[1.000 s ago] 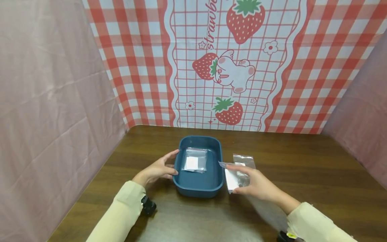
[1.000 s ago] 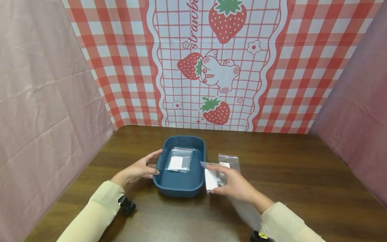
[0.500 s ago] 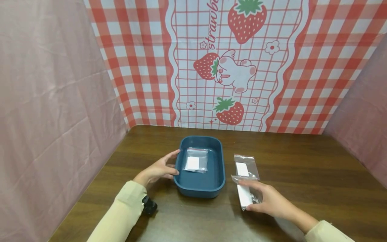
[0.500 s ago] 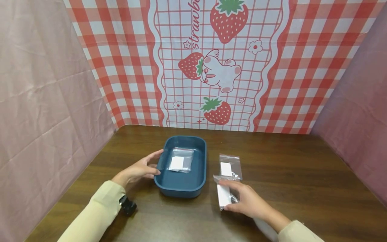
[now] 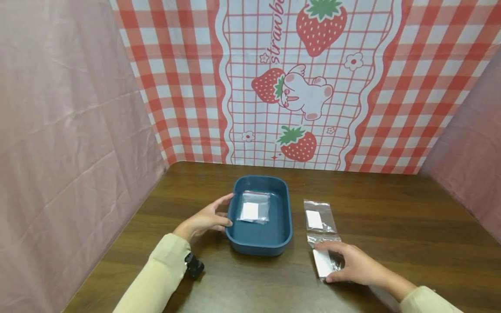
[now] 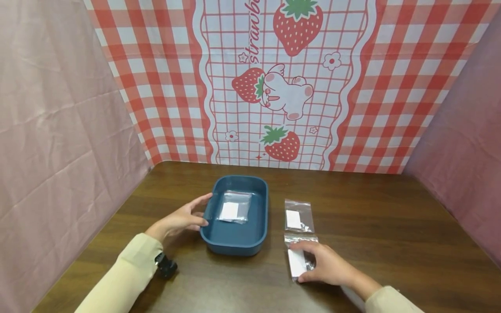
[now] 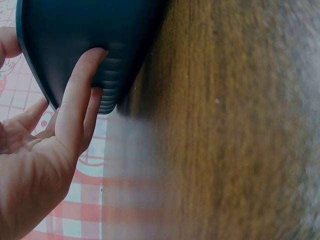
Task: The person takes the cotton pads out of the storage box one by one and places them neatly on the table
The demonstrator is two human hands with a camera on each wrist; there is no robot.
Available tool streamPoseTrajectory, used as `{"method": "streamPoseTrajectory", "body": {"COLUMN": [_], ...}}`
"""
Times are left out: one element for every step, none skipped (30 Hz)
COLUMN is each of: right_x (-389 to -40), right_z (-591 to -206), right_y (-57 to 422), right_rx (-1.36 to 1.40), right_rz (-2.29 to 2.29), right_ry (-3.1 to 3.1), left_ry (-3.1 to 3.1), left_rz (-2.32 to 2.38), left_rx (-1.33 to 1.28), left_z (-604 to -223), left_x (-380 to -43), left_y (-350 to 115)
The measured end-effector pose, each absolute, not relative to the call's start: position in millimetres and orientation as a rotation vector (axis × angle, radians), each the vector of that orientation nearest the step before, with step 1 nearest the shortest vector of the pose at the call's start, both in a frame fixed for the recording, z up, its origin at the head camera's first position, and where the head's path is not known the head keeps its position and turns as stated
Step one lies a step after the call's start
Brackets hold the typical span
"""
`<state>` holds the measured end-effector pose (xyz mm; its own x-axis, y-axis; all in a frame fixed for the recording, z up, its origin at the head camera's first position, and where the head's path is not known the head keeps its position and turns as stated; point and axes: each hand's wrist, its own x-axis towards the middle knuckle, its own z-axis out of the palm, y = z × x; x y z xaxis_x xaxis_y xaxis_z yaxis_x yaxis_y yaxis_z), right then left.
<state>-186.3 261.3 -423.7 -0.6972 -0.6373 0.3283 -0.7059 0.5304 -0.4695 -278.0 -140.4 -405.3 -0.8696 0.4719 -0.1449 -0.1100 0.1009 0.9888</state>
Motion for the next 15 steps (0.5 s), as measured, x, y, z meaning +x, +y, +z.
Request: {"method": "streamPoseTrajectory", "body": {"right_x": [-187.3,-188.4,-189.4,-190.4,-191.3,-192.2,-193.0,-193.6,-194.0,-194.3,-194.5,-194.5,-194.3,-194.1,-194.0], "right_z": [-425.0,-426.3,-427.8,-429.2,-430.4,-431.7,-432.8,-433.8,-434.8,-435.6,-436.4,-437.0,-437.3,-437.8,-438.2], "right_y": [261.8,262.2,262.5,262.7,262.8,263.0,262.9,262.9,262.8,262.5,262.3,262.2,262.0,261.8,261.6], "right_rx": [1.183,1.203,1.222,1.237,1.248,1.257,1.263,1.267,1.264,1.26,1.257,1.253,1.25,1.245,1.242], "right_rz": [0.897,0.897,0.899,0.897,0.892,0.886,0.878,0.865,0.855,0.843,0.832,0.824,0.815,0.808,0.804], "right_ry": [-2.63,-2.613,-2.599,-2.586,-2.573,-2.566,-2.56,-2.556,-2.555,-2.554,-2.556,-2.562,-2.564,-2.569,-2.571], "left_ry": [1.959,1.958,1.957,1.96,1.961,1.96,1.96,1.956,1.954,1.951,1.948,1.946,1.945,1.945,1.949], "left_rz": [1.819,1.819,1.82,1.82,1.82,1.821,1.822,1.823,1.824,1.825,1.825,1.825,1.825,1.825,1.823], "left_rx": [0.354,0.357,0.359,0.36,0.36,0.355,0.355,0.354,0.353,0.352,0.351,0.351,0.351,0.35,0.347], "left_z": [-405.7,-406.1,-406.3,-406.5,-406.5,-406.6,-406.7,-406.6,-406.4,-406.2,-406.2,-406.1,-406.0,-405.8,-405.6], "left_x": [-278.3,-278.5,-278.7,-278.9,-279.0,-279.0,-279.1,-279.1,-279.0,-278.9,-278.8,-278.8,-278.7,-278.6,-278.5], "left_y": [-140.5,-140.5,-140.6,-140.7,-140.7,-140.6,-140.5,-140.5,-140.4,-140.3,-140.2,-140.3,-140.3,-140.3,-140.3]}}
